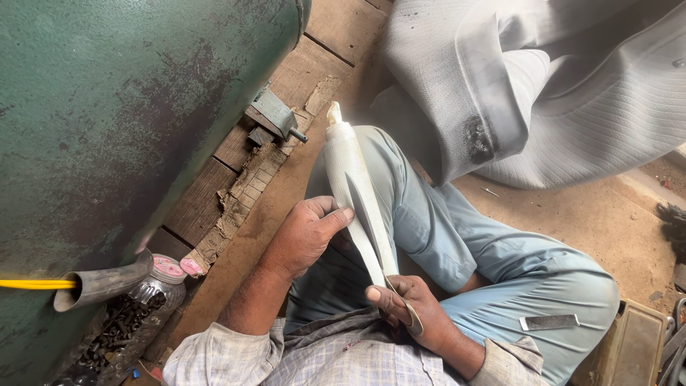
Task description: The person sits on the workshop floor and cuts a white fabric strap with scissors, then brushes black adhesive along a dark strap piece resting on their lap. They handle small metal fittings, set pieces aside, and finish by picking up and handling the scissors.
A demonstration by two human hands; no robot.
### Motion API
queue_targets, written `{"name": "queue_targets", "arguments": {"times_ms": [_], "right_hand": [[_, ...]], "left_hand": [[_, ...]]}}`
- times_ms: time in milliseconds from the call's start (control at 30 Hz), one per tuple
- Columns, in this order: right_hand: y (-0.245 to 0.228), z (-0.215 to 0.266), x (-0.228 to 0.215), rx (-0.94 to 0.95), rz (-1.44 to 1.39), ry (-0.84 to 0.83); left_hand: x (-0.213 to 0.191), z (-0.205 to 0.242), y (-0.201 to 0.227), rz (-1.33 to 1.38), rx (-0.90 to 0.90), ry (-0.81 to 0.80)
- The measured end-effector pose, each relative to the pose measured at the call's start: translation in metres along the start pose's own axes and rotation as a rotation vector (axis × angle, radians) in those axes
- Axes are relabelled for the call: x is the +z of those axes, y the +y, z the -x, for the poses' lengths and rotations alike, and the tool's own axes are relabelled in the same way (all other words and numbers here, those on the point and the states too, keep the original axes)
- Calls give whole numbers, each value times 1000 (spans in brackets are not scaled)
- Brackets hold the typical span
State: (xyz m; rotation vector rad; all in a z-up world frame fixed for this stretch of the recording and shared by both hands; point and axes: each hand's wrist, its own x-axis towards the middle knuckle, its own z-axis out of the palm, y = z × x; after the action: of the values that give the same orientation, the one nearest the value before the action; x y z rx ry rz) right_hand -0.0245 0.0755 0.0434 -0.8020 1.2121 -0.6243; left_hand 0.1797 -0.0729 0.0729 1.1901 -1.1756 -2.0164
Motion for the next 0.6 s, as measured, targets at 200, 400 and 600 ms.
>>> {"name": "queue_targets", "arguments": {"times_ms": [200, 400, 600], "right_hand": [[-14, 2, 4, 63, 56, -4], [-49, 2, 3, 167, -79, -91], [-59, -11, 3, 28, -103, -150]], "left_hand": [[0, 2, 2, 105, 11, -18], [0, -1, 4, 137, -18, -47], [-2, -3, 8, 117, -30, -41]]}}
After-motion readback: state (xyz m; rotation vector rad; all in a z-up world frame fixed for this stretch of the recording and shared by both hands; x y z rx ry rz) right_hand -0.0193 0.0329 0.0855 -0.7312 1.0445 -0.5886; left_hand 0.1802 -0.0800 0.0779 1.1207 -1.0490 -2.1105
